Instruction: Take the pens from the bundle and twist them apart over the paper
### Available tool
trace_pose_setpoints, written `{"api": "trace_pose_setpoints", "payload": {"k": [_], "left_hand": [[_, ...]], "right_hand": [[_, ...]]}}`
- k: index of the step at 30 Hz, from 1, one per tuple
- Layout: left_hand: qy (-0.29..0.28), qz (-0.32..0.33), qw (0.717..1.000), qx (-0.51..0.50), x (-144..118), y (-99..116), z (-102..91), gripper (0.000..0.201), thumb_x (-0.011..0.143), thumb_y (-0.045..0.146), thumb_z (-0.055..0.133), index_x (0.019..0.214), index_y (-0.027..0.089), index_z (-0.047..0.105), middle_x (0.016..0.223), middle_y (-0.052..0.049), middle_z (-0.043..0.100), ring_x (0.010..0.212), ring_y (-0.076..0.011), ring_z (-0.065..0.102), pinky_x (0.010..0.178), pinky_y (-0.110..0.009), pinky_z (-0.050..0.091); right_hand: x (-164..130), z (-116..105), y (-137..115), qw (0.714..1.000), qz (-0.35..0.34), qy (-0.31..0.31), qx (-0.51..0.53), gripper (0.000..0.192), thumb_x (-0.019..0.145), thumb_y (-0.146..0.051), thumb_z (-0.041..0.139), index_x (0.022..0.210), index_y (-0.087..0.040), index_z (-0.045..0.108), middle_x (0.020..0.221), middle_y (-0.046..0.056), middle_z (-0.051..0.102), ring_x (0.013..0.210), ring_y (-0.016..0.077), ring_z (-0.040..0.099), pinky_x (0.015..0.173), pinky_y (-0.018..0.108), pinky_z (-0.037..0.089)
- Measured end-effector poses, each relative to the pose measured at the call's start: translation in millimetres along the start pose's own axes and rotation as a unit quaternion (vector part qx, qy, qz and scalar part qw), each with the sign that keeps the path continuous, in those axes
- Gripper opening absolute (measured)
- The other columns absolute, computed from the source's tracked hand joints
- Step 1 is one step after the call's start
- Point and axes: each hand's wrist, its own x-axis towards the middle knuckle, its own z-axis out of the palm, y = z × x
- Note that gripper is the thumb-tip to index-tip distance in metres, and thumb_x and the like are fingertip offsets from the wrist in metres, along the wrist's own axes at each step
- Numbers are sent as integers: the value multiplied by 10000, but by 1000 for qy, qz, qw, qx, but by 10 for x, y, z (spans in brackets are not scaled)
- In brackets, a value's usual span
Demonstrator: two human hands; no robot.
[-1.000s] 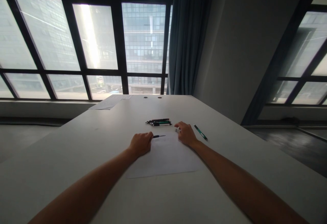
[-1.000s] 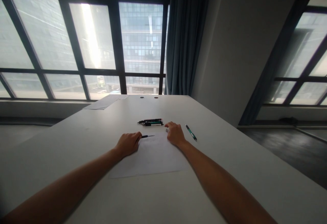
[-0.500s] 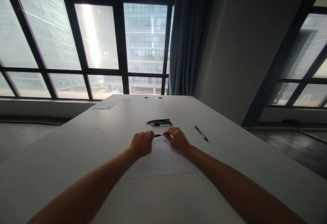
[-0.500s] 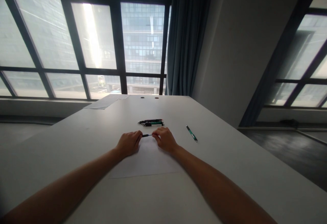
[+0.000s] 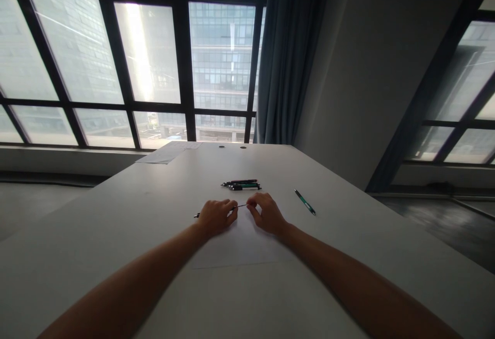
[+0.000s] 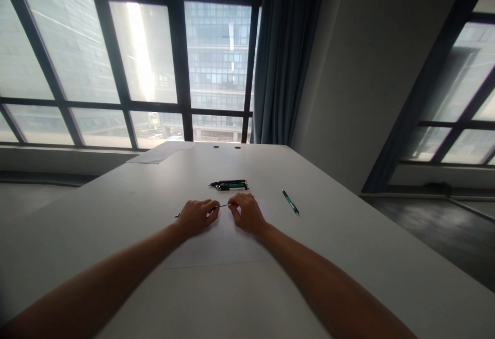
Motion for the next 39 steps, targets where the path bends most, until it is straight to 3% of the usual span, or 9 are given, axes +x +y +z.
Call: {"api": "trace_pose_setpoints", "payload": {"k": [3, 10, 19, 26, 39], "left_hand": [[8, 36, 999, -12, -11, -21, 17, 287, 923, 285, 371, 1081, 234, 605, 895, -40, 681, 686, -157, 637, 607, -262, 435], [6, 38, 999, 4, -13, -60, 42, 270, 927, 296, 371, 999, 209, 616, 864, -37, 675, 685, -159, 633, 593, -259, 433], [-1, -10, 1000, 1, -6, -55, 29, 294, 922, 305, 362, 961, 196, 632, 852, -47, 685, 657, -154, 620, 618, -261, 440], [-10, -12, 1000, 6, 4, -36, 6, 304, 926, 306, 353, 962, 191, 632, 853, -48, 688, 651, -163, 619, 600, -264, 435], [3, 1, 1000, 1, -3, -32, 9, 307, 925, 301, 354, 947, 188, 639, 838, -41, 691, 620, -153, 606, 574, -258, 422]], "right_hand": [[-3, 2, 6, 1000, 8, -5, 1, 49, 836, -153, 526, 835, -190, 560, 772, 15, 618, 731, 157, 569, 788, 317, 386], [-1, 22, 56, 1000, 13, -1, 2, 41, 820, -145, 548, 822, -184, 561, 788, 13, 623, 723, 149, 568, 792, 311, 382], [12, -102, 468, 986, 132, 76, -70, 61, 798, -152, 541, 824, -176, 591, 947, 42, 619, 704, 140, 553, 794, 311, 389], [-15, -74, 525, 981, 136, 33, -135, 48, 809, -182, 576, 827, -183, 620, 1007, 77, 593, 968, 214, 526, 851, 327, 368], [-15, -42, 538, 961, 184, -37, -201, 114, 816, -281, 644, 791, -172, 670, 1021, 93, 580, 970, 226, 517, 844, 351, 366]]}}
